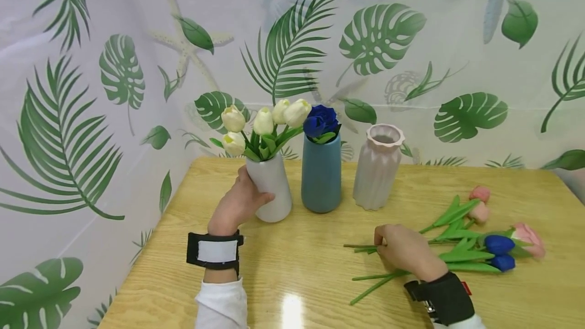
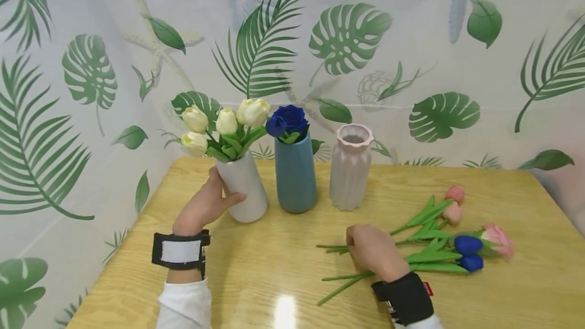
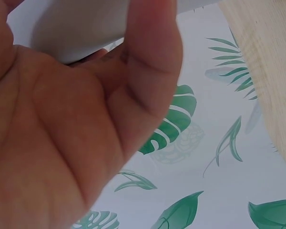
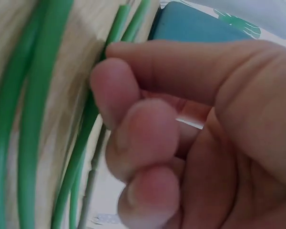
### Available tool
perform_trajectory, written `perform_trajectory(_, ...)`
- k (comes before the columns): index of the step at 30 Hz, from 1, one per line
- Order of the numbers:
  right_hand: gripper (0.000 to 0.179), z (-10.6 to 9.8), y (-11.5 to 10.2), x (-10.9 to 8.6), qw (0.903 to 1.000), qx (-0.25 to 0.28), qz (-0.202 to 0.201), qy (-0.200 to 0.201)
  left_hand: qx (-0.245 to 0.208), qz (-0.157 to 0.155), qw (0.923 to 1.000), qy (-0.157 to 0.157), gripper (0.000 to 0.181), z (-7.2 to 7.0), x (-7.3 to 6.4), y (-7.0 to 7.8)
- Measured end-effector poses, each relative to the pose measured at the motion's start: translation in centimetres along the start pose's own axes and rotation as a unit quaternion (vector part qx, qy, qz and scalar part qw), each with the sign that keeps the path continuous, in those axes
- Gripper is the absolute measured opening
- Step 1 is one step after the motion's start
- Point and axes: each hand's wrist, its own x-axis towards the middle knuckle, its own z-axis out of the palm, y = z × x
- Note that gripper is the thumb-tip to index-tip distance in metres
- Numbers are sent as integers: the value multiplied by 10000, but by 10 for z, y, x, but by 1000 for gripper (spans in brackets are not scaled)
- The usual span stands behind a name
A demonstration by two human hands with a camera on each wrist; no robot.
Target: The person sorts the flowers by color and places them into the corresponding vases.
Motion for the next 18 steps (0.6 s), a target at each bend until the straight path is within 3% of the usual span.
perform_trajectory(6, 3, -3, -2, -3, 9984, 494, 38, 280, 57, 73, 10000, 4, 99, 0, 1, 2)
perform_trajectory(9, 10, -4, -5, -4, 9910, 982, -17, 911, 66, 76, 9999, -5, 99, 0, 1, 2)
perform_trajectory(11, 21, -2, -9, -4, 9771, 1496, 2, 1512, 77, 80, 9999, 4, 99, -1, 1, 2)
perform_trajectory(13, 34, 2, -15, -5, 9513, 2183, -1, 2174, 78, 61, 9999, 14, 99, -1, 0, 2)
perform_trajectory(15, 44, 5, -22, -7, 9119, 3115, 86, 2672, 59, 32, 10000, 27, 100, -1, 0, 2)
perform_trajectory(16, 47, 6, -26, -7, 8823, 3764, 177, 2821, 45, 25, 10000, 27, 100, -1, 1, 2)
perform_trajectory(17, 48, 6, -30, -8, 8447, 4455, 274, 2954, 21, 27, 10000, 24, 100, -1, 1, 2)
perform_trajectory(18, 47, 5, -33, -9, 7990, 5164, 346, 3061, -10, 32, 10000, 21, 99, -1, 1, 2)
